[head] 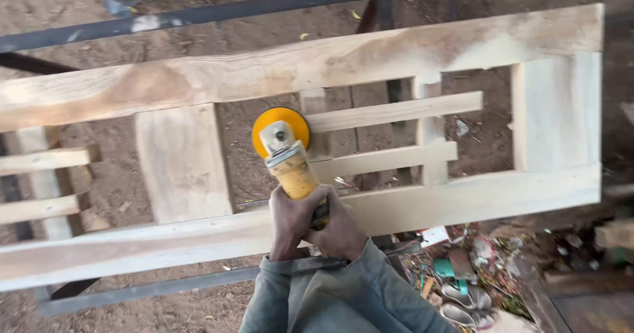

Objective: Sanding a wooden door frame using an angle grinder with a sanding disc.

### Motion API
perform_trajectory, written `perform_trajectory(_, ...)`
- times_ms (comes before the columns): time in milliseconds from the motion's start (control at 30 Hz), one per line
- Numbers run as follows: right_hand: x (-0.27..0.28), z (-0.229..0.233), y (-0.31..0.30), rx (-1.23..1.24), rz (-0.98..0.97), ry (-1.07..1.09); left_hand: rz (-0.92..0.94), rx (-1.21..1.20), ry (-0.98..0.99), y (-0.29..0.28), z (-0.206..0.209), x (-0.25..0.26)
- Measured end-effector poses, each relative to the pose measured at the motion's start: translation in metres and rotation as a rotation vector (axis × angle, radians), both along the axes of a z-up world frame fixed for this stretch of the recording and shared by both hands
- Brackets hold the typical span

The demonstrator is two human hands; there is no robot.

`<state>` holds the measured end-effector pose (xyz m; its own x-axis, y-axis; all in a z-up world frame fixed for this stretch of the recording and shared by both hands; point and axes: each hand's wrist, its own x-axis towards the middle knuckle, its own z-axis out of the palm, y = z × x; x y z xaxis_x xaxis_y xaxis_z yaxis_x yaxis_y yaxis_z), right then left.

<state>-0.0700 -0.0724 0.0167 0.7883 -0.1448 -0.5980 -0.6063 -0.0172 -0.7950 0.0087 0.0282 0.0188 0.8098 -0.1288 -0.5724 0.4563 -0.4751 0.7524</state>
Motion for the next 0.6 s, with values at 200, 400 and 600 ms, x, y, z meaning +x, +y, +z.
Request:
perform_trajectory(200,-0.05,-0.022,-0.072,0.002,-0.076,0.044,-0.112,-0.016,0.066,-0.084,-0.015,-0.032)
perform_trajectory(400,-0.12,-0.064,-0.186,0.063,-0.33,0.014,-0.316,-0.119,0.138,-0.224,-0.046,-0.075)
perform_trajectory(600,-0.148,-0.059,-0.277,0.021,-0.493,-0.021,-0.463,-0.144,0.096,-0.326,-0.069,-0.111)
